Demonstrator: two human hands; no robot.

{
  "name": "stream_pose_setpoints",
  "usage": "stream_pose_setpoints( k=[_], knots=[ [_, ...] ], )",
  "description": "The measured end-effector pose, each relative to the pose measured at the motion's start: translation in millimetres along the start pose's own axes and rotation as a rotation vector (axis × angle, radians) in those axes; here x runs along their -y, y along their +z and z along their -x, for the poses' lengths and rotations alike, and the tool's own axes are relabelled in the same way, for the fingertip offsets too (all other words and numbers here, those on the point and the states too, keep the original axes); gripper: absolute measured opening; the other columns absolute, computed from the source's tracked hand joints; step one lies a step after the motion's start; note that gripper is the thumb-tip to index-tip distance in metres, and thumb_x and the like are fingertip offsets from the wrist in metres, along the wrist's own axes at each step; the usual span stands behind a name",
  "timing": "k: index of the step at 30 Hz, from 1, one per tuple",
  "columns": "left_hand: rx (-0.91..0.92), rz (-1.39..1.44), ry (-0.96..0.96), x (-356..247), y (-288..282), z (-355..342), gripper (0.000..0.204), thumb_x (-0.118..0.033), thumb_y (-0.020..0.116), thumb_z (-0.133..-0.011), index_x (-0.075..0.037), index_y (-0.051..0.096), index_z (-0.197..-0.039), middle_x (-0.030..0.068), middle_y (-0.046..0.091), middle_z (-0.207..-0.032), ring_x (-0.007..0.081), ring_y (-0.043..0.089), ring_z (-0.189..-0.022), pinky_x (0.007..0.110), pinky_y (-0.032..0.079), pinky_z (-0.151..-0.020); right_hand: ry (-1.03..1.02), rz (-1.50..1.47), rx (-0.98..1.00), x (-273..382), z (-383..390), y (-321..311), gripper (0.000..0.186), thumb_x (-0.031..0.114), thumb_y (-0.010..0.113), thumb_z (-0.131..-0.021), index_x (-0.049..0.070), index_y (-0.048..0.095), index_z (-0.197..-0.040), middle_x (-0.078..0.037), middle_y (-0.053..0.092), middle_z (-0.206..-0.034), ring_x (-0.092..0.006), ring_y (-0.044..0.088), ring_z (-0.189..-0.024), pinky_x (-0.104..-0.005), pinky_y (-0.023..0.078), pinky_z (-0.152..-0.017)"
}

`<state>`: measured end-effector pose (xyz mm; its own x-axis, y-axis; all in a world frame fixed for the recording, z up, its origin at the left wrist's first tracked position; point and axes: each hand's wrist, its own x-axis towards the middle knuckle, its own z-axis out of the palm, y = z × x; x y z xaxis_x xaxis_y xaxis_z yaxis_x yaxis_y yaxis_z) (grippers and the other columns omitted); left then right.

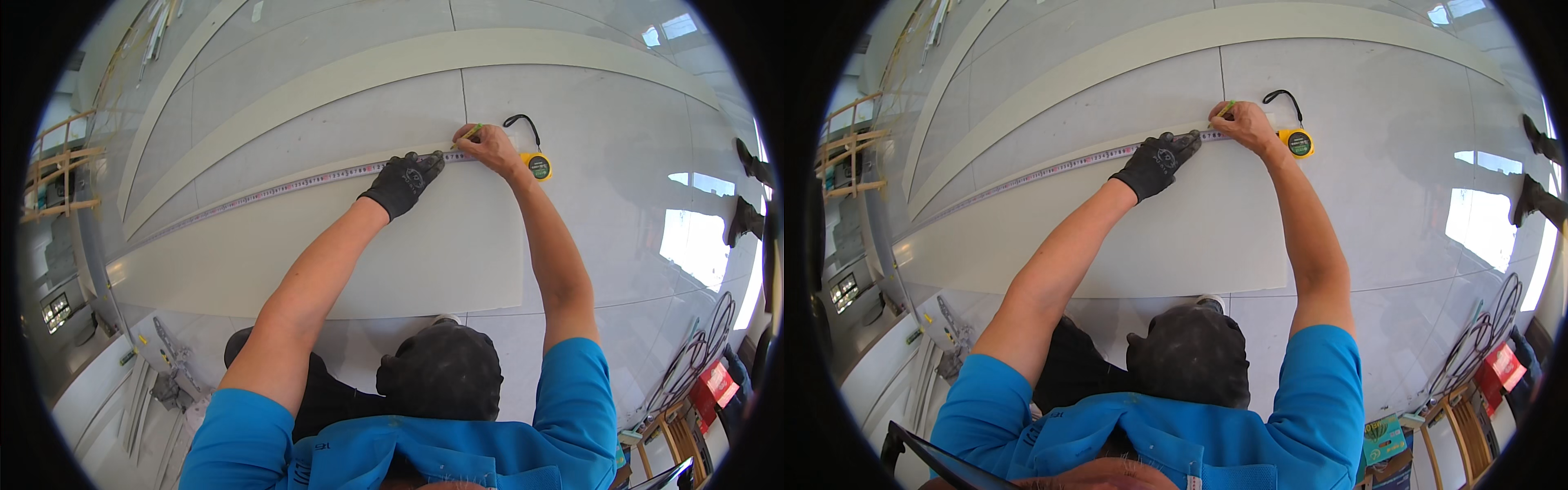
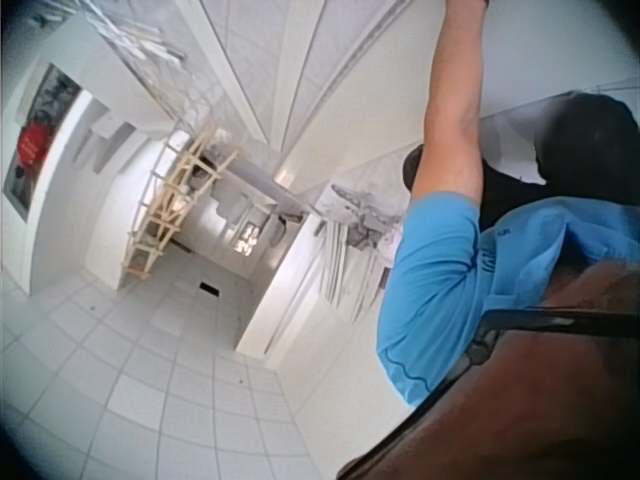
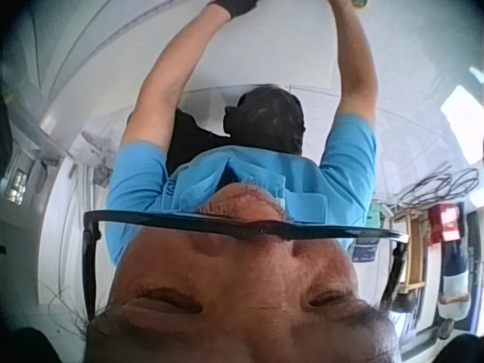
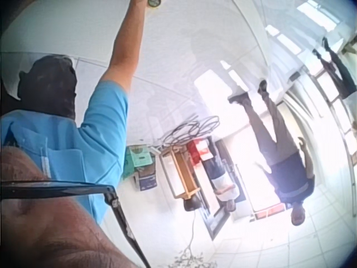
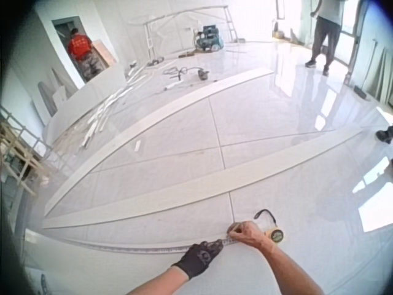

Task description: The person measures and marks white panels on the floor using a tape measure and utility knife, then cuts them to size. They also use a manual tile cutter to score and snap a larger panel. The cut pieces are set aside on the floor.

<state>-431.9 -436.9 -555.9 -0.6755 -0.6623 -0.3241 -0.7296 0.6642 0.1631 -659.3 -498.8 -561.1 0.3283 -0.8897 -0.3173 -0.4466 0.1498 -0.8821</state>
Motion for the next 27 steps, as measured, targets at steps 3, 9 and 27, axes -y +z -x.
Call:
stream_pose_setpoints(
  k=[3, 9, 27],
  knots=[
    [0.008, 0.006, -0.006, -3.1, -9.2, -1.2, 0.076, -0.002, 0.060, -0.070, -0.010, 0.040, -0.142, 0.0077, 0.042, -0.146, 0.0282, 0.054, -0.116, 0.037, 0.047, -0.096, 0.005, -0.082, 0.004, -1.7, -0.4, -0.7, 0.022, 0.020, 0.060, -0.079, 0.000, 0.066, -0.082, -0.001, 0.051, -0.059, -0.0084, 0.044, -0.056, -0.0261, 0.040, -0.054],
    [-0.092, -0.019, 0.059, 2.8, 1.6, -0.6, 0.075, -0.003, 0.061, -0.070, -0.008, 0.040, -0.142, 0.0089, 0.043, -0.145, 0.0275, 0.055, -0.115, 0.036, 0.047, -0.095, 0.006, 0.007, 0.004, -3.0, -4.0, -1.0, 0.023, 0.023, 0.060, -0.080, 0.001, 0.067, -0.082, -0.004, 0.052, -0.059, -0.0104, 0.044, -0.055, -0.0273, 0.040, -0.054],
    [0.013, -0.151, 0.033, -0.5, 4.3, 0.8, 0.073, -0.006, 0.056, -0.075, -0.010, 0.036, -0.145, 0.0060, 0.038, -0.150, 0.0258, 0.055, -0.114, 0.033, 0.048, -0.092, 0.003, 0.114, -0.012, 6.4, 0.8, 0.6, 0.021, 0.018, 0.058, -0.085, 0.001, 0.068, -0.092, -0.005, 0.061, -0.067, -0.0080, 0.053, -0.063, -0.0258, 0.044, -0.060]
  ],
)
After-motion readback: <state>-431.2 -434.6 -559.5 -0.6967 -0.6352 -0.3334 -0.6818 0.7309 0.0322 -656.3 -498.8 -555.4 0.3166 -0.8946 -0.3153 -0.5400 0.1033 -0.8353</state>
